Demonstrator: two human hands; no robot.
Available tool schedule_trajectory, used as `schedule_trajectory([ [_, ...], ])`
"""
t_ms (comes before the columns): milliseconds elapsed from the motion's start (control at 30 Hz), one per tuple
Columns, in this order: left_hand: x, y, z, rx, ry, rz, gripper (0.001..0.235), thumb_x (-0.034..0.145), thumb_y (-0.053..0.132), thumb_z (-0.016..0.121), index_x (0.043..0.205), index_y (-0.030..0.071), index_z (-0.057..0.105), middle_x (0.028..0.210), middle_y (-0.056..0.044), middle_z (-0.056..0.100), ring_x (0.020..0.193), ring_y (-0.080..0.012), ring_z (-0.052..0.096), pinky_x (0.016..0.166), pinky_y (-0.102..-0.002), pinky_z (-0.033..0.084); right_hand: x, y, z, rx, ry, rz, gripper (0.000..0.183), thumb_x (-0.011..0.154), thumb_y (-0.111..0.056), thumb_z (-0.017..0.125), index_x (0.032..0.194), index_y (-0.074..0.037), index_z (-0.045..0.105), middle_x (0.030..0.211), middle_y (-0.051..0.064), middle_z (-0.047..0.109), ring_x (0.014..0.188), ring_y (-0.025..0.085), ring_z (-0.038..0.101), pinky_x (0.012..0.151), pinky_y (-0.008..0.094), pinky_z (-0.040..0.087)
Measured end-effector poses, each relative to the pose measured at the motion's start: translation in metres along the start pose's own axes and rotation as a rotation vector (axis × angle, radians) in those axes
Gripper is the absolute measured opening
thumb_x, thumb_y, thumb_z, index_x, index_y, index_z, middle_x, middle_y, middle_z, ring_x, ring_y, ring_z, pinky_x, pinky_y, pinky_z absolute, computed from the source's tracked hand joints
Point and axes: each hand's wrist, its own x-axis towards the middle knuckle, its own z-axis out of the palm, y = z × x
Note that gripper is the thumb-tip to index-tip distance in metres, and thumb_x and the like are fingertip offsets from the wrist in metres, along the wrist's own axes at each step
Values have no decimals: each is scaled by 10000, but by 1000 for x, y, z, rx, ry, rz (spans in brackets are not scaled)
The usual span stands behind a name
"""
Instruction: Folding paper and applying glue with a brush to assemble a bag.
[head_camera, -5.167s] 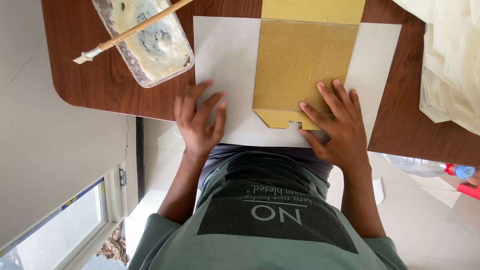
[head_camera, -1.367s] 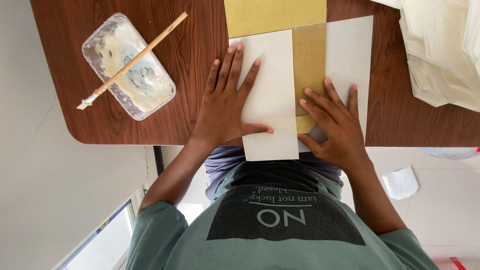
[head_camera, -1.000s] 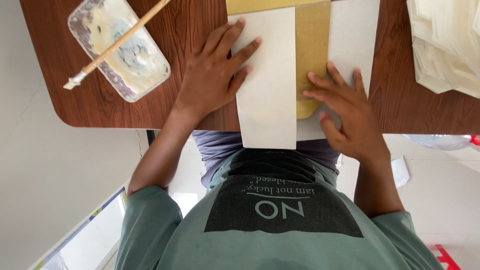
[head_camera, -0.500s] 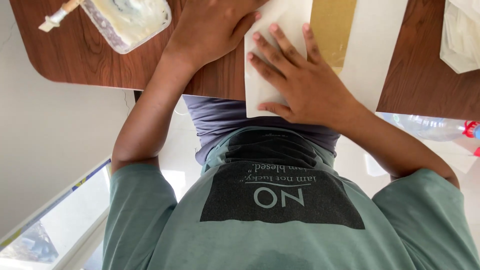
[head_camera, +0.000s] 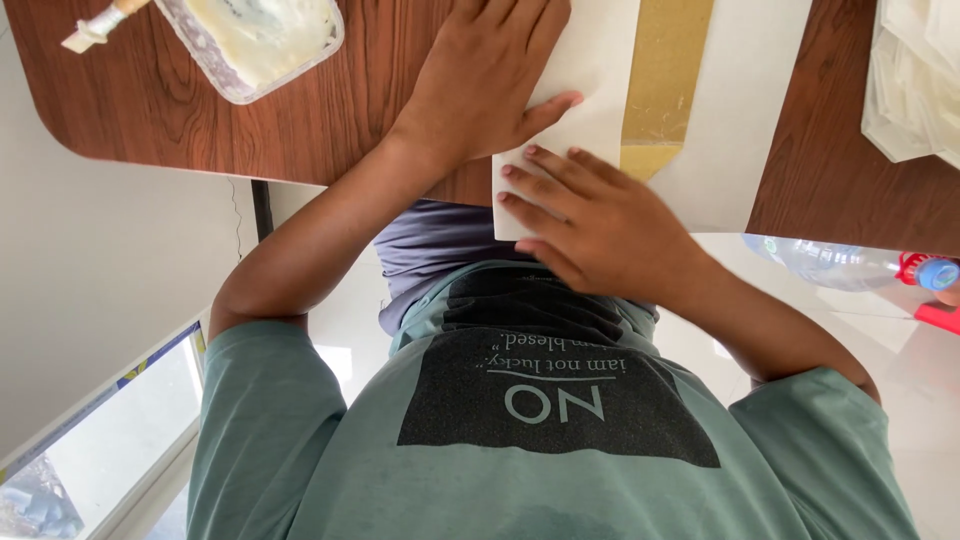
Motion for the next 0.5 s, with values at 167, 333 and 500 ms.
schedule_trajectory([
  [167, 0, 0, 5, -142, -83, 47, 668, 1197, 589, 379, 1640, 104, 261, 1574, -151, 463, 1383, -315, 503, 1136, -436, 383, -6, 46, -8, 14, 78, 23, 285, 976, -130, 671, 1252, -87, 728, 1282, 98, 730, 1164, 272, 695, 1027, 425, 584],
  [333, 9, -8, -16, -428, -168, 46, 662, 1176, 484, 425, 1655, 49, 285, 1676, -223, 262, 1562, -354, 259, 1279, -498, 173, -13, 83, -20, -141, 181, 94, 143, 1047, -97, 680, 1153, -80, 775, 1203, 88, 763, 1057, 247, 728, 885, 357, 630],
  [500, 12, -9, -21, -432, -227, 28, 788, 1141, 628, 406, 1684, 77, 257, 1699, -186, 156, 1587, -330, 157, 1304, -479, 131, -10, 115, -35, -252, 170, 173, 276, 1010, -57, 706, 1286, -55, 713, 1316, 99, 671, 1109, 272, 686, 840, 380, 630],
])
